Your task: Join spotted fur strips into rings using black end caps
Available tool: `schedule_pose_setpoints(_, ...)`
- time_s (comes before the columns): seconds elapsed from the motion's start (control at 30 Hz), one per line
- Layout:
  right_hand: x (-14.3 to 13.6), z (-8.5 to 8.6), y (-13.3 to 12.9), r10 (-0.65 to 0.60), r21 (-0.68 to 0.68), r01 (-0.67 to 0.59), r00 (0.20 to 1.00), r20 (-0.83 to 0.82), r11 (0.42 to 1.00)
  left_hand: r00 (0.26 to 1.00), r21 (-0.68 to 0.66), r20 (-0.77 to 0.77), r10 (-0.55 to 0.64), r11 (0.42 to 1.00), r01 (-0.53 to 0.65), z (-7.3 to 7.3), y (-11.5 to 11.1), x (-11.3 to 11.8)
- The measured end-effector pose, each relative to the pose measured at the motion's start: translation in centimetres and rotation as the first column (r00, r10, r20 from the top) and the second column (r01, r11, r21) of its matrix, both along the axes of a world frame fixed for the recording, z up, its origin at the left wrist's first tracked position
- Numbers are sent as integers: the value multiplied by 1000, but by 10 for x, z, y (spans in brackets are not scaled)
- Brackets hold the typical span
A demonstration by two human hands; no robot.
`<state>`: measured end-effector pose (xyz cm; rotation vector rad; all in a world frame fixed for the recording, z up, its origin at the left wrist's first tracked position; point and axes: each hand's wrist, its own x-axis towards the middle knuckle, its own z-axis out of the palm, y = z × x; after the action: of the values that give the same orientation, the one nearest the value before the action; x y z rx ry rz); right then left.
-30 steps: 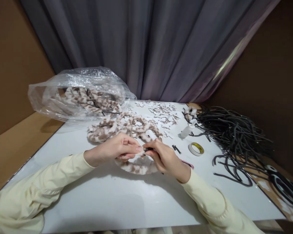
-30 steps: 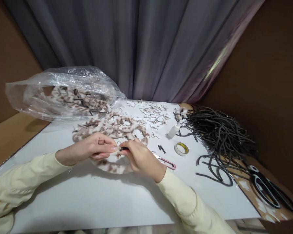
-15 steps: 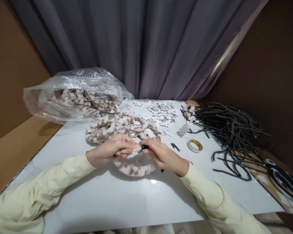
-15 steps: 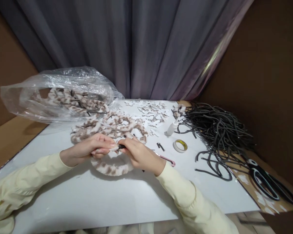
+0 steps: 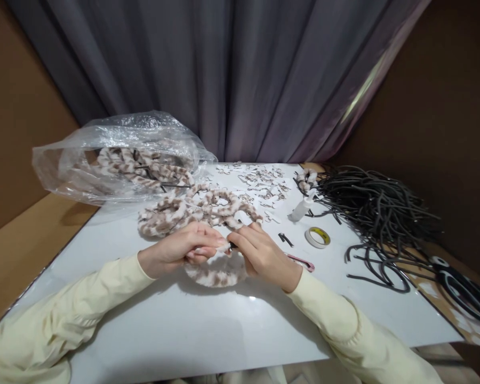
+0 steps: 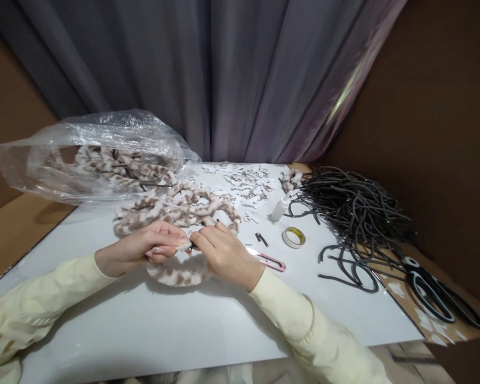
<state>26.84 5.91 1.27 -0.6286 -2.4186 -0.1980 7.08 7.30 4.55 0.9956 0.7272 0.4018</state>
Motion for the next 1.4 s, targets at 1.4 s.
schedule_pose_setpoints(1.4, -4, 7, -9, 105, -141, -136, 972, -212, 980, 986, -198, 137, -100, 972, 126, 4, 1, -2)
